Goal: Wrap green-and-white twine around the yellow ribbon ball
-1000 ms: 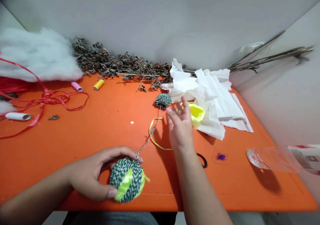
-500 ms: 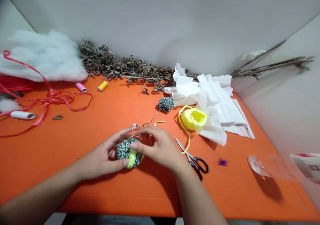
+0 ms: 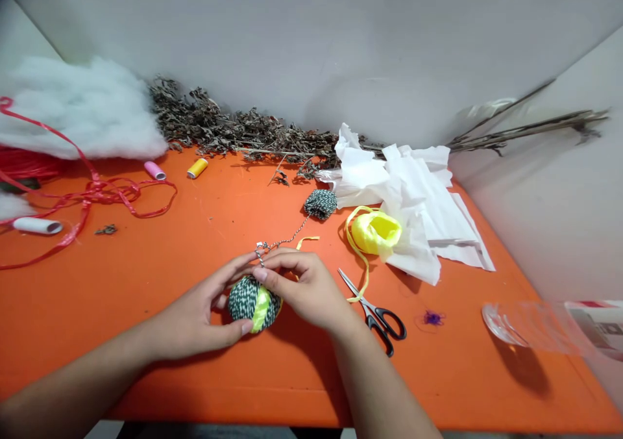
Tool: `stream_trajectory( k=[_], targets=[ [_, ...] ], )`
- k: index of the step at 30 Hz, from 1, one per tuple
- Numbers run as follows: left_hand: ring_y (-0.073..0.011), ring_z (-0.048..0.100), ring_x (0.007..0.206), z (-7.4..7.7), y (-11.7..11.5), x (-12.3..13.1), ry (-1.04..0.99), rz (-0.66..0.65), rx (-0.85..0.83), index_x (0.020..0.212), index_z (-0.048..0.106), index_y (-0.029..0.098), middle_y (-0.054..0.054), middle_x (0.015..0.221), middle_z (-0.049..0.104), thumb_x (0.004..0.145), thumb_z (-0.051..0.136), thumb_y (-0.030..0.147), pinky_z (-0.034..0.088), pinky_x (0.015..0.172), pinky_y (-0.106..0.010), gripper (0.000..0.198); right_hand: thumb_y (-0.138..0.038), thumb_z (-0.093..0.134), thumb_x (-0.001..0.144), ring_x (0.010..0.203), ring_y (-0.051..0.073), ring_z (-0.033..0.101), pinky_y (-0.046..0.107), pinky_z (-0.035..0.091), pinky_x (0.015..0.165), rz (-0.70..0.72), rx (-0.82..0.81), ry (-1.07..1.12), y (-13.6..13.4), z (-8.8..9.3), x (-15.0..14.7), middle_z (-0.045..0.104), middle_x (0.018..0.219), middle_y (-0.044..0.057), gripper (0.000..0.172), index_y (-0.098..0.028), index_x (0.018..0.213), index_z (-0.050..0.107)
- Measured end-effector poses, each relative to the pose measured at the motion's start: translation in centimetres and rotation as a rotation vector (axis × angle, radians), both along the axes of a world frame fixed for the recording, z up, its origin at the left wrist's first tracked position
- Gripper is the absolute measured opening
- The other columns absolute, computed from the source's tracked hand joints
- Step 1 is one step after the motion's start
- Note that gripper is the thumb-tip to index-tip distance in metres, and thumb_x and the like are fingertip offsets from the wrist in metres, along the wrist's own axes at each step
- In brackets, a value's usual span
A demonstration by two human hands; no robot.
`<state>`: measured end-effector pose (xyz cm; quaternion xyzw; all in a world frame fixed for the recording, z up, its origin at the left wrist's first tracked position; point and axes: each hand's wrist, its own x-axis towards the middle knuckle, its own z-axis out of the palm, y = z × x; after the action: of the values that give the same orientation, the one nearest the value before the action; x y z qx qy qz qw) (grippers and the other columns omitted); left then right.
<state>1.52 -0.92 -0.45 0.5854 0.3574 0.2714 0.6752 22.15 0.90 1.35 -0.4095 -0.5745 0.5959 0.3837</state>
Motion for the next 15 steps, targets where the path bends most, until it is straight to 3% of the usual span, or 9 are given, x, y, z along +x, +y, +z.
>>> stream_trajectory(
  k=[5, 11, 15],
  targets=[
    [-0.0315, 0.040, 0.146, 0.13, 0.00, -0.04, 0.014, 0.037, 0.002, 0.153, 0.031, 0.033, -0.012, 0.163, 0.036, 0.083, 0.074, 0.022, 0.043, 0.113, -0.049, 0.083, -0.035, 0.078, 0.084, 0.092, 0.021, 0.067, 0.041, 0.053, 0.085, -0.103, 0.019, -0.008, -0.06, -0.26, -0.32, 0.071, 0.096, 0.007, 0.011, -0.026, 0.088, 0.082],
    [-0.0292, 0.057, 0.129, 0.36, -0.03, 0.06, 0.045, 0.083, 0.064, 0.140, 0.045, 0.031, -0.012, 0.150, 0.050, 0.080, 0.075, 0.018, 0.051, 0.103, -0.044, 0.068, -0.037, 0.081, 0.081, 0.093, 0.020, 0.068, 0.038, 0.055, 0.086, -0.130, -0.127, 0.095, 0.05, -0.51, -0.67, 0.074, 0.097, 0.007, 0.013, -0.025, 0.084, 0.082],
    [-0.0285, 0.051, 0.135, -0.12, -0.04, 0.07, 0.097, 0.116, 0.138, 0.139, 0.046, 0.033, -0.009, 0.151, 0.047, 0.083, 0.071, 0.015, 0.047, 0.109, -0.044, 0.064, -0.038, 0.083, 0.078, 0.087, 0.020, 0.069, 0.038, 0.057, 0.082, -0.171, -0.176, 0.144, 0.10, -0.96, -1.01, 0.076, 0.094, 0.006, 0.016, -0.024, 0.083, 0.081]
  ],
)
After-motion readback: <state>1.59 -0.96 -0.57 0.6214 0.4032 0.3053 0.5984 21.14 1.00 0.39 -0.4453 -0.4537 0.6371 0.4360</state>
